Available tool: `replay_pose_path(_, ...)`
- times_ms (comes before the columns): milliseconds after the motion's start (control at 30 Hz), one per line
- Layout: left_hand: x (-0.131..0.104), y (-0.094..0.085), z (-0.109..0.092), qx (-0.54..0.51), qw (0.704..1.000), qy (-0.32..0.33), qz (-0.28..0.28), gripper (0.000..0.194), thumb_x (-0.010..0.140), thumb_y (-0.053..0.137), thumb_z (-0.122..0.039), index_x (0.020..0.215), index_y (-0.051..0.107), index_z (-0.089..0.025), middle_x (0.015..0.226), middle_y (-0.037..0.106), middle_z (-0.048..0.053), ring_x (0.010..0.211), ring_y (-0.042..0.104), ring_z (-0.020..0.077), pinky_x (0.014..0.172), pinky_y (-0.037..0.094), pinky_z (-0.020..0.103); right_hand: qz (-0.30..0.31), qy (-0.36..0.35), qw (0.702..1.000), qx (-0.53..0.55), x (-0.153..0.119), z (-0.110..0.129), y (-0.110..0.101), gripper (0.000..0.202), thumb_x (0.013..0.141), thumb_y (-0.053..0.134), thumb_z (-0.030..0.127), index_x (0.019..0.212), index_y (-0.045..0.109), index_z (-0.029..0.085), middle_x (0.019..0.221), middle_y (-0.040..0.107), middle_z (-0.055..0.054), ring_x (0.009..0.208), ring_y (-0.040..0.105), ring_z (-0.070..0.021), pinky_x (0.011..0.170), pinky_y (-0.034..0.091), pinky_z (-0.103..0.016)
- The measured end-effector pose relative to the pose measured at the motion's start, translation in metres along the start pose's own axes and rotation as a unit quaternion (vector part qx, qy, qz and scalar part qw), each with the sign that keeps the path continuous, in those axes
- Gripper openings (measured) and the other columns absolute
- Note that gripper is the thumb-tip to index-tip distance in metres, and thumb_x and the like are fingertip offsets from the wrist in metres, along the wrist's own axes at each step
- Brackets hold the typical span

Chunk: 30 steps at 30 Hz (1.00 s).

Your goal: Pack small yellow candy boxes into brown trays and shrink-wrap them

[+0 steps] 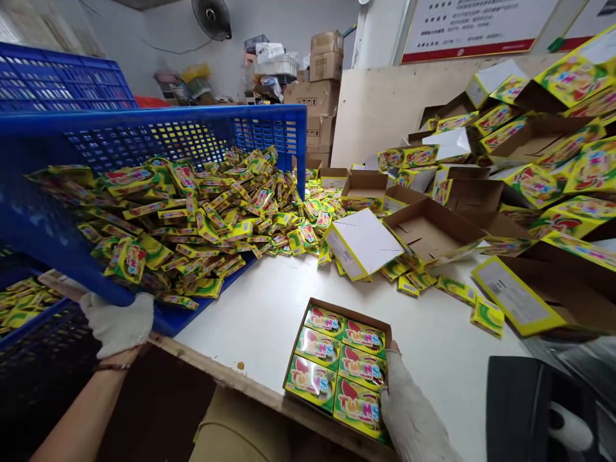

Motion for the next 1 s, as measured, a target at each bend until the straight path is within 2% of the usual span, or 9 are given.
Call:
replay_pose_path(67,-0.027,-0.006,0.012,0.014,0.994,-0.067,-0.081,0.069,0.089,0.056,-0.043,0.145,0.032,-0.011,0.149,0.034,0.025,0.129,0.046,0.0482,0.102,0.04,0.068,0.011,-0.011,1.0,-0.002,-0.002,0.005,-0.001,0.078,0.085,0.04,0.017,0.16,0.015,0.015,0.113,0.075,-0.013,0.09,0.075,-0.0247,0.086,0.053,-0.033)
replay_pose_path(133,-0.064,-0.004,0.006,0.022,0.991,-0.041,-0.128,0.082,0.084,0.062,-0.042,0.151,0.024,-0.012,0.153,0.03,0.026,0.137,0.037,0.0507,0.107,0.038,0.068,0.01,-0.012,1.0,-0.011,-0.005,0.009,-0.005,0.078,0.085,0.038,0.015,0.16,0.013,0.013,0.12,0.072,-0.015,0.098,0.074,-0.0257,0.091,0.052,-0.034)
replay_pose_path(200,-0.104,0.005,-0.027,0.034,0.982,0.122,-0.14,0.089,0.086,0.062,-0.035,0.157,0.012,-0.016,0.159,0.02,0.025,0.148,0.021,0.0454,0.116,0.028,0.066,0.011,-0.003,1.0,-0.02,-0.008,0.014,-0.008,0.077,0.086,0.034,0.014,0.159,0.012,0.01,0.133,0.064,-0.019,0.11,0.07,-0.0271,0.096,0.05,-0.036)
replay_pose_path(300,-0.153,0.021,-0.082,0.045,0.916,0.371,-0.145,0.093,0.081,0.068,-0.025,0.158,0.016,-0.029,0.166,0.009,0.014,0.151,0.014,0.0399,0.121,0.021,0.063,0.033,0.01,0.999,-0.01,-0.013,0.022,-0.009,0.075,0.088,0.03,0.014,0.16,0.008,0.012,0.141,0.058,-0.019,0.118,0.066,-0.0271,0.099,0.048,-0.037)
replay_pose_path(367,-0.136,0.032,-0.105,0.016,0.906,0.408,-0.112,0.094,0.08,0.068,-0.025,0.158,0.014,-0.027,0.166,0.006,0.014,0.151,0.017,0.0383,0.121,0.024,0.059,0.051,0.016,0.999,0.001,-0.015,0.025,-0.008,0.075,0.089,0.029,0.014,0.16,0.004,0.014,0.135,0.063,-0.018,0.114,0.068,-0.0261,0.098,0.049,-0.037)
replay_pose_path(533,0.003,0.062,-0.161,0.141,0.927,0.342,-0.055,0.075,0.076,0.061,-0.016,0.148,0.039,-0.016,0.161,0.023,0.02,0.147,0.024,0.0412,0.119,0.022,0.058,0.048,0.015,0.998,-0.024,-0.015,0.021,-0.008,0.077,0.089,0.031,0.015,0.161,0.005,0.013,0.129,0.067,-0.018,0.106,0.072,-0.0257,0.093,0.051,-0.035)
replay_pose_path(667,0.057,0.092,-0.2,0.282,0.887,0.365,0.009,0.043,0.075,0.055,-0.012,0.118,0.062,-0.015,0.128,0.058,0.019,0.125,0.05,0.0403,0.107,0.033,0.061,0.017,0.007,1.0,-0.012,-0.012,0.012,-0.003,0.079,0.086,0.034,0.013,0.161,0.008,0.013,0.121,0.071,-0.016,0.1,0.073,-0.024,0.09,0.052,-0.033)
replay_pose_path(867,0.035,0.085,-0.202,0.177,0.904,0.387,-0.043,0.02,0.085,0.052,-0.025,0.099,0.06,-0.013,0.102,0.064,0.017,0.098,0.063,0.0314,0.083,0.05,0.044,-0.083,-0.099,0.992,0.006,-0.011,0.024,-0.027,0.068,0.081,0.04,0.013,0.149,0.039,0.011,0.125,0.067,-0.02,0.115,0.066,-0.0279,0.098,0.052,-0.041)
replay_pose_path(1000,-0.063,0.067,-0.198,-0.058,0.804,0.58,-0.114,0.019,0.083,0.063,-0.019,0.1,0.056,-0.014,0.108,0.067,0.017,0.102,0.065,0.028,0.087,0.054,0.042,-0.19,-0.197,0.956,0.109,-0.026,0.069,-0.074,0.046,0.086,0.05,0.027,0.13,0.057,0.014,0.13,0.062,-0.02,0.13,0.053,-0.0337,0.11,0.041,-0.052)
Point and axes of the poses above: each hand's wrist, its own x-axis towards the middle knuckle, its own y-axis out of the palm, z = x × y, the point moved 9 cm from there along x, towards the middle knuckle
